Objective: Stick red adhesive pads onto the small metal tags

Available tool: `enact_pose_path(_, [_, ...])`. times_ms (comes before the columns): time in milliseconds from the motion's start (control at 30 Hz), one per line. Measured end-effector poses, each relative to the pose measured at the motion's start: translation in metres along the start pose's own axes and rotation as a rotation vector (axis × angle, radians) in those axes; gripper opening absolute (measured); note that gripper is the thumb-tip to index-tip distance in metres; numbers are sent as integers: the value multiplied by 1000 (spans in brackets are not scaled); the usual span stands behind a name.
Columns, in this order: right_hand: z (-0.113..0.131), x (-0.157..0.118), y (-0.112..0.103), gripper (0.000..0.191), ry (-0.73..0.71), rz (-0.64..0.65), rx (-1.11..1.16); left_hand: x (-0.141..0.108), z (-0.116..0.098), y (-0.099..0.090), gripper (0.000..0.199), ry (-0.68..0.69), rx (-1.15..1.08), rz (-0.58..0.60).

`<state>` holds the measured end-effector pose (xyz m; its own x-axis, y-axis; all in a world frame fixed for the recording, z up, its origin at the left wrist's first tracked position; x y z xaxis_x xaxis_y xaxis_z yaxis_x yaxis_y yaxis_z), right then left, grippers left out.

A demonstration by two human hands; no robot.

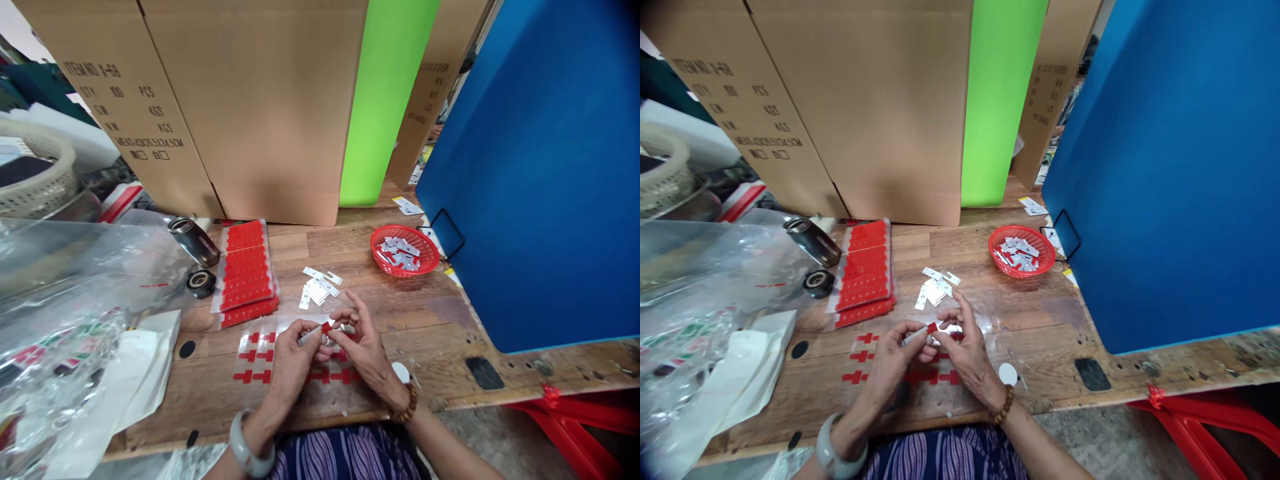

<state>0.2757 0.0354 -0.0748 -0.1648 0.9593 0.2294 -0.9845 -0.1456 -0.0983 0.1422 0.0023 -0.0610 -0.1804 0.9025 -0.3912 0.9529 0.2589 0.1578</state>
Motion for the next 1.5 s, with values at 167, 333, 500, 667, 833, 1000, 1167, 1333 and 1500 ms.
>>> enact_pose_path(167, [11,2,-1,14,-115,31,-174,0,-1,1,30,2,-20,2])
enact_pose_path(333, [7,-2,-2,16,-155,1,-195,1,-1,1,30,-2,-26,17])
enact_pose_path(500, [11,-7,-4,23,-348,11,-448,3,2,1,33,-33,-88,23])
enact_pose_path(667, [19,-6,-4,21,-443,20,-562,3,4,2,34,-10,-34,5])
enact_pose_path(833, [16,-4,-5,16,-412,-28,-508,2,5,2,30,1,-1,6])
enact_pose_path(1000, [17,-10,-3,20,-527,-44,-588,4,15,6,32,-116,-77,104])
enact_pose_path(1167, [16,-12,2,18,-556,-11,-650,5,21,9,23,-104,-41,83])
enact_pose_path(1333, [11,-14,7,20,-456,12,-662,7,25,9,18,-3,-43,-15])
enact_pose_path(1500, [12,-14,10,18,-391,-5,-638,8,27,8,21,37,-40,-42])
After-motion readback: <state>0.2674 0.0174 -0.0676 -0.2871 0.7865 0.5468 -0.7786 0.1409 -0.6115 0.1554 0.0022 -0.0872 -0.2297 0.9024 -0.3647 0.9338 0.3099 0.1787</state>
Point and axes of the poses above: each hand's wrist, its own x-axis towards the middle knuckle, its own y-axis out of the palm, z = x × y, the point moved 5 cm from there along x, towards the middle knuckle, and after that the axes turned 4 degrees about -x, right-handed, at the moved point
